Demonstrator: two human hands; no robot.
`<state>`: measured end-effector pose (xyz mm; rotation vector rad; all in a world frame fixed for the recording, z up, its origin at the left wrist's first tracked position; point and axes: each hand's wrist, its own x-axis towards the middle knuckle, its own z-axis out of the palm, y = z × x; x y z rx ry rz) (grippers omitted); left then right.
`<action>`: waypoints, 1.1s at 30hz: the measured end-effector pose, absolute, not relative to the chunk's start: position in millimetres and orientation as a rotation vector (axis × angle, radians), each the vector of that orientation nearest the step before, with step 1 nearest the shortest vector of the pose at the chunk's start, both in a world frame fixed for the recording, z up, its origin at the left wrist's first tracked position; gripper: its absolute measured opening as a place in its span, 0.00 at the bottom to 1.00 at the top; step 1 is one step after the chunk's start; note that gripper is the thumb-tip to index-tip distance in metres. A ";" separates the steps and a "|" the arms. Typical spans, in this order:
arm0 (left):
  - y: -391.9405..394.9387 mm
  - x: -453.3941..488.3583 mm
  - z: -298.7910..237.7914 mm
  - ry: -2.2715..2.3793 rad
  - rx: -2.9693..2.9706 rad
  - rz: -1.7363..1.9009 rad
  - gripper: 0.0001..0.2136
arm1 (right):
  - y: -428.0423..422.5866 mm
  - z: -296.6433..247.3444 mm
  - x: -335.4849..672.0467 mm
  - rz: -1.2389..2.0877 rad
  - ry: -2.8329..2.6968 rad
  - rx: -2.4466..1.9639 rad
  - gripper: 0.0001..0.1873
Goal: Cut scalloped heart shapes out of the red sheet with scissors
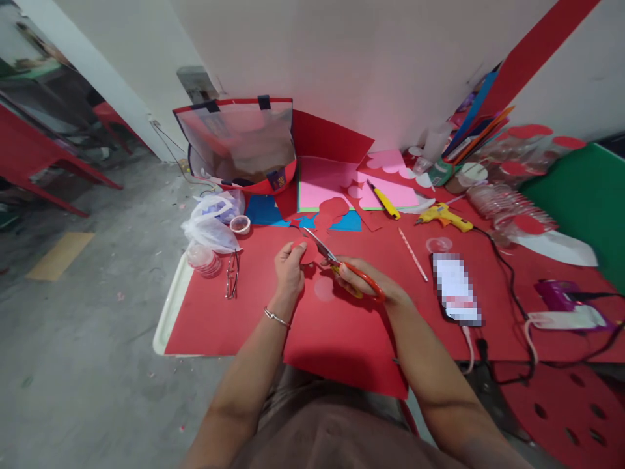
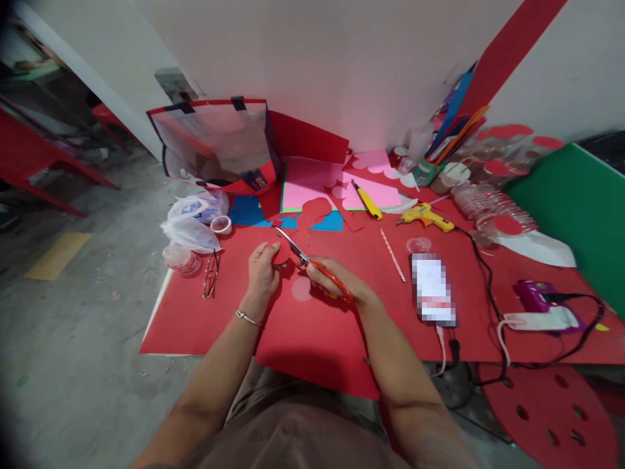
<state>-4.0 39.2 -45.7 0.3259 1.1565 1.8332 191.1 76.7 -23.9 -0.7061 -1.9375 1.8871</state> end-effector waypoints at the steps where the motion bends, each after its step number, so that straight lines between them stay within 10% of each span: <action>1: 39.3 -4.1 -45.7 1.153 0.323 1.838 0.15 | 76.3 -22.9 191.2 1.881 -1.942 -0.713 0.33; 33: 37.1 -5.2 -52.6 1.149 0.346 1.863 0.14 | 74.3 -24.6 187.4 1.909 -1.930 -0.698 0.33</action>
